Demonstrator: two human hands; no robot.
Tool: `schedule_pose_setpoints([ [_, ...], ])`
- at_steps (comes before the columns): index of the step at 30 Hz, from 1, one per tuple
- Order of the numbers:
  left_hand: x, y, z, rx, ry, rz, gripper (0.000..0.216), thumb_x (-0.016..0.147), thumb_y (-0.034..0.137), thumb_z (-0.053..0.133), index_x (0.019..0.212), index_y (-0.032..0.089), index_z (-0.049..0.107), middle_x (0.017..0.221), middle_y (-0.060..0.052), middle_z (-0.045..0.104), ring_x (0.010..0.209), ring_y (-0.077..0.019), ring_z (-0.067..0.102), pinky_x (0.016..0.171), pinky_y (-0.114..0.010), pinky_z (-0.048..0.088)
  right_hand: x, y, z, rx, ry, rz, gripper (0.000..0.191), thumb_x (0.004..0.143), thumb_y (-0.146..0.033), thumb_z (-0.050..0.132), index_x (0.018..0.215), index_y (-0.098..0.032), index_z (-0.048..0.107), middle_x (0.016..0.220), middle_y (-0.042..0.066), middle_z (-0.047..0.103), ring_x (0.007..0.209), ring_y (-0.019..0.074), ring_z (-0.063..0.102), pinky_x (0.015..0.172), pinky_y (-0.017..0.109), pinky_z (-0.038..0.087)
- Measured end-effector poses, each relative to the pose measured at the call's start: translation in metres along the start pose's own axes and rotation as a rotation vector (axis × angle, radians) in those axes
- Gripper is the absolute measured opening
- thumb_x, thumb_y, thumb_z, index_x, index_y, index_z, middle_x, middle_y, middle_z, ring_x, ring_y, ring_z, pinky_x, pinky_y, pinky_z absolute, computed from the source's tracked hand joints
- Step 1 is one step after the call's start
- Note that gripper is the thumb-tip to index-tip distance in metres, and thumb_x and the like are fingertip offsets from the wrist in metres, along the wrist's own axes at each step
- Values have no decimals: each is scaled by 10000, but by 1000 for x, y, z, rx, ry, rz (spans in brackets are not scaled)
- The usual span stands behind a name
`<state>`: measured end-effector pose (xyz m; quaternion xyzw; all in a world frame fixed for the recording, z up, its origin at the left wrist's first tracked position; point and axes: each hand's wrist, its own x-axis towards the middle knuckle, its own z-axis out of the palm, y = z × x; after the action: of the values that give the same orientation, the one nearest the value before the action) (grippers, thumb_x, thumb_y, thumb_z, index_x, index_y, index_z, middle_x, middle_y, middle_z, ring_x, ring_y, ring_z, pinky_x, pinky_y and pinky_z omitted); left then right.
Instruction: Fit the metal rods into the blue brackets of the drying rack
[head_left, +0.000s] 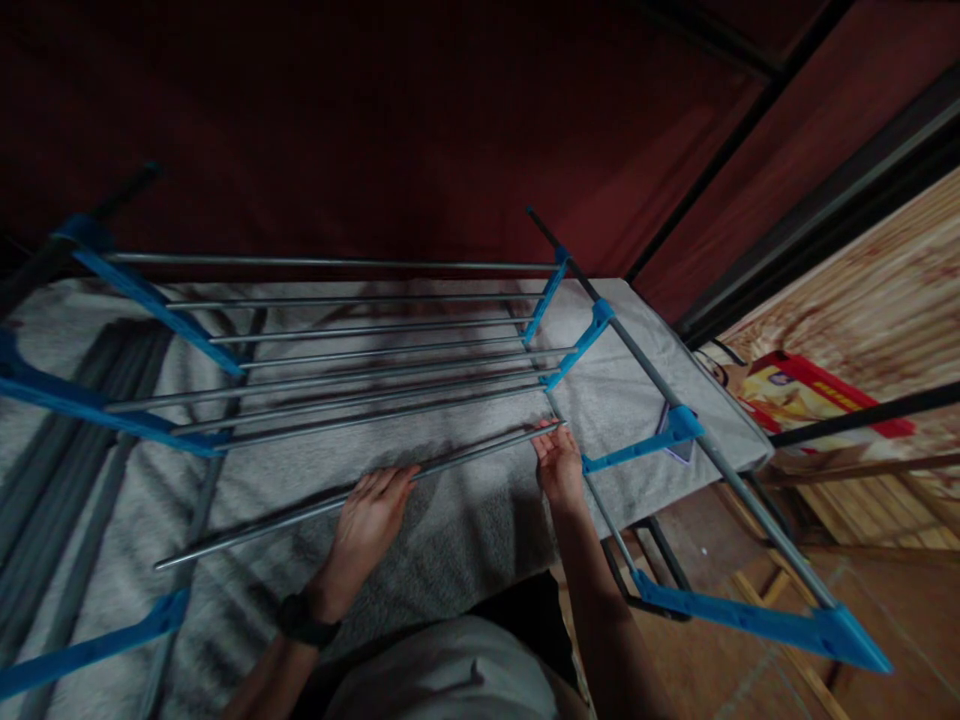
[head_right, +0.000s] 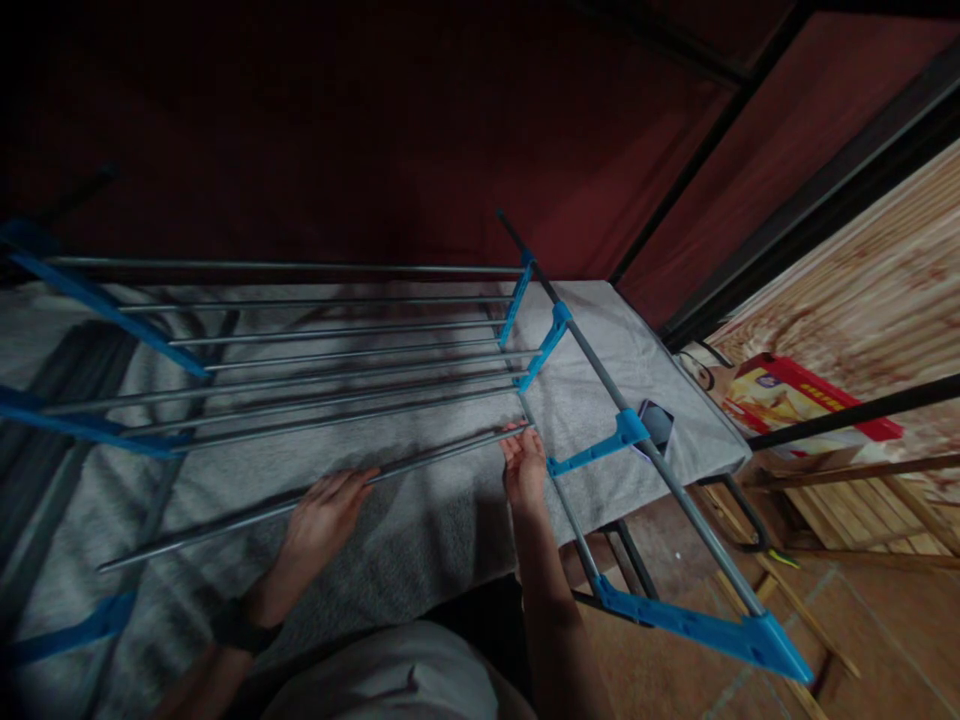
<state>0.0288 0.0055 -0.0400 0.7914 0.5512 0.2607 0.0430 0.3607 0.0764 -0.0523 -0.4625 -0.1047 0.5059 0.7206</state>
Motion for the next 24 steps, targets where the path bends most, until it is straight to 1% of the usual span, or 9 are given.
schedule_pose_setpoints([
  [5, 1, -2, -3, -11, 21, 48, 399, 1152, 334, 453, 1273, 238, 821, 1090, -109, 876, 981, -300, 824, 928, -439, 636, 5, -2, -2, 35, -3, -13, 81, 992, -321, 798, 980, -274, 733, 980, -13, 838, 950, 147, 823, 893, 302, 689],
  [9, 1, -4, -5, -40, 17, 48, 398, 1156, 354, 462, 1268, 233, 824, 1090, -115, 875, 994, -303, 827, 927, -436, 633, 7, -3, -3, 25, -8, -15, 115, 994, -371, 804, 994, -271, 746, 978, -22, 836, 936, 131, 816, 880, 281, 677],
  [16, 0, -5, -4, -62, -16, 5, 414, 1152, 375, 452, 1271, 249, 829, 1091, -116, 874, 996, -310, 821, 938, -452, 635, 5, -3, -3, 19, 9, -5, 119, 1007, -377, 768, 986, -263, 737, 977, 2, 832, 908, 150, 799, 847, 290, 657],
  [20, 0, -4, -1, -77, -14, -2, 410, 1150, 377, 457, 1264, 245, 828, 1091, -122, 874, 983, -312, 825, 917, -449, 638, 3, -3, -2, 6, 17, 4, 119, 988, -377, 781, 1006, -271, 730, 985, -4, 821, 940, 152, 788, 888, 300, 648],
  [24, 2, -1, -2, -88, -31, 4, 399, 1143, 351, 466, 1262, 237, 829, 1077, -126, 876, 979, -304, 833, 906, -431, 647, 1, 0, -1, -4, -1, 5, 126, 961, -362, 803, 998, -279, 716, 1014, -4, 819, 1001, 168, 784, 995, 350, 633],
])
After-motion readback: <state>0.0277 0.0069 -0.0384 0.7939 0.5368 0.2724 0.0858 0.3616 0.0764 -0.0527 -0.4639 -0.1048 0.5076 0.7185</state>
